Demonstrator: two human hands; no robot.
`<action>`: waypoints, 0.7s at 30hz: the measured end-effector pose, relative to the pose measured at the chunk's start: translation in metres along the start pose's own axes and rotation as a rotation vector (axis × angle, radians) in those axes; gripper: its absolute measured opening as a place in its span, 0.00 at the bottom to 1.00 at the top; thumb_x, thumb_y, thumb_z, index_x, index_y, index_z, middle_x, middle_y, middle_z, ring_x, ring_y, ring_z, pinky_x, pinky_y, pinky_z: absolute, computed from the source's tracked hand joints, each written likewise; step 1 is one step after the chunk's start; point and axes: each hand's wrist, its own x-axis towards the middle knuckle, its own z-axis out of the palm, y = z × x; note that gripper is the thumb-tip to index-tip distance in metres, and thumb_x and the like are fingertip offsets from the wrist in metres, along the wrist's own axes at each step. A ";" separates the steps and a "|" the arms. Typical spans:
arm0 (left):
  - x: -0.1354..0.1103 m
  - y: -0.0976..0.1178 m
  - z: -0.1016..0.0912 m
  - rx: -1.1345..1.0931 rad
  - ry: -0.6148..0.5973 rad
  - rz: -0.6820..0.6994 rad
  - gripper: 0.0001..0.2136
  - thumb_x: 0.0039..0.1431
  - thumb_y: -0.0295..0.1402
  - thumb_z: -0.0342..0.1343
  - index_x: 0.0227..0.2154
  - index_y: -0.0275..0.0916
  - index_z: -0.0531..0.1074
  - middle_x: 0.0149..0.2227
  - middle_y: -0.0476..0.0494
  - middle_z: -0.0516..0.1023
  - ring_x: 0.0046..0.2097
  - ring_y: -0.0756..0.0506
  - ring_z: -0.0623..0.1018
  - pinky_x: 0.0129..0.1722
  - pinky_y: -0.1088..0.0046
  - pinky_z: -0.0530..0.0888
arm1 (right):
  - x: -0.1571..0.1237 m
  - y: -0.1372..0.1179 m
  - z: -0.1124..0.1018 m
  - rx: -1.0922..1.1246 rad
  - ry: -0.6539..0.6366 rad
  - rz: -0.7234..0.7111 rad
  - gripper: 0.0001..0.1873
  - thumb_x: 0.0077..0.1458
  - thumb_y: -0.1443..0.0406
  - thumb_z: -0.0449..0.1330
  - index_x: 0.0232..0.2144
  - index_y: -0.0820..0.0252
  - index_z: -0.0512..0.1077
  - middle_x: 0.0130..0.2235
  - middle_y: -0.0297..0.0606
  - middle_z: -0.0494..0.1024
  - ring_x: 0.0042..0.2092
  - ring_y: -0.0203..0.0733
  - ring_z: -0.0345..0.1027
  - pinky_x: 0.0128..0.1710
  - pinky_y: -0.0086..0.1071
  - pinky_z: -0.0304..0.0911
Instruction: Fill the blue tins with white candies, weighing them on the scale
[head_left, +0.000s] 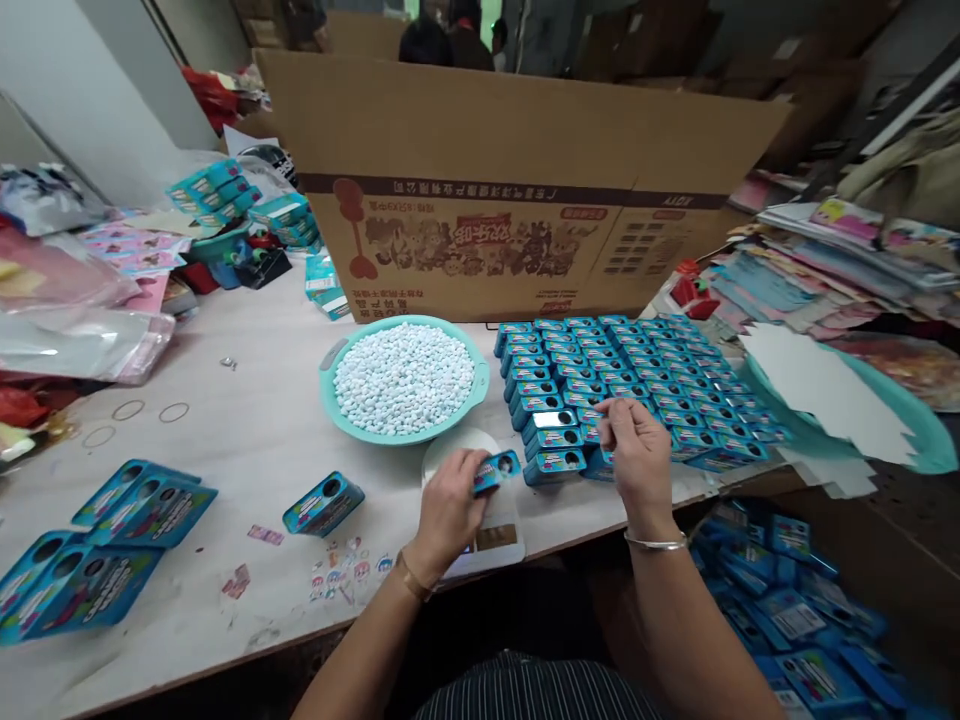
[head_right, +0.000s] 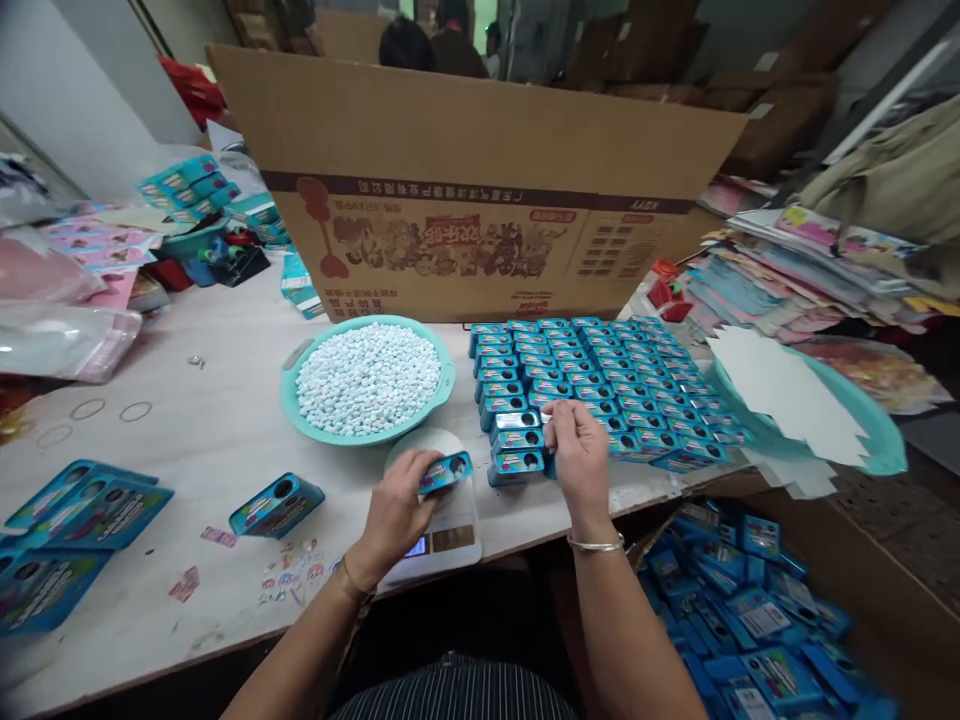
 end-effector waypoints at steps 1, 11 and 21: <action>-0.001 0.008 0.005 -0.039 -0.027 0.047 0.19 0.56 0.24 0.55 0.50 0.44 0.67 0.45 0.42 0.74 0.45 0.41 0.75 0.45 0.64 0.75 | 0.000 0.003 -0.010 0.036 0.058 0.019 0.18 0.58 0.50 0.58 0.28 0.58 0.72 0.18 0.27 0.61 0.21 0.32 0.52 0.21 0.28 0.49; 0.001 0.047 0.117 -0.013 0.048 0.294 0.24 0.51 0.22 0.55 0.54 0.39 0.67 0.44 0.36 0.70 0.47 0.36 0.71 0.47 0.51 0.75 | -0.011 0.022 -0.053 0.204 0.234 0.173 0.20 0.49 0.48 0.65 0.26 0.59 0.72 0.16 0.26 0.61 0.20 0.31 0.51 0.20 0.27 0.47; -0.038 0.012 0.033 0.112 0.551 -0.077 0.39 0.59 0.37 0.58 0.68 0.37 0.44 0.60 0.25 0.58 0.63 0.31 0.62 0.59 0.48 0.66 | -0.032 0.016 -0.029 0.227 0.066 0.216 0.18 0.53 0.49 0.63 0.28 0.57 0.73 0.17 0.27 0.60 0.21 0.33 0.51 0.21 0.28 0.48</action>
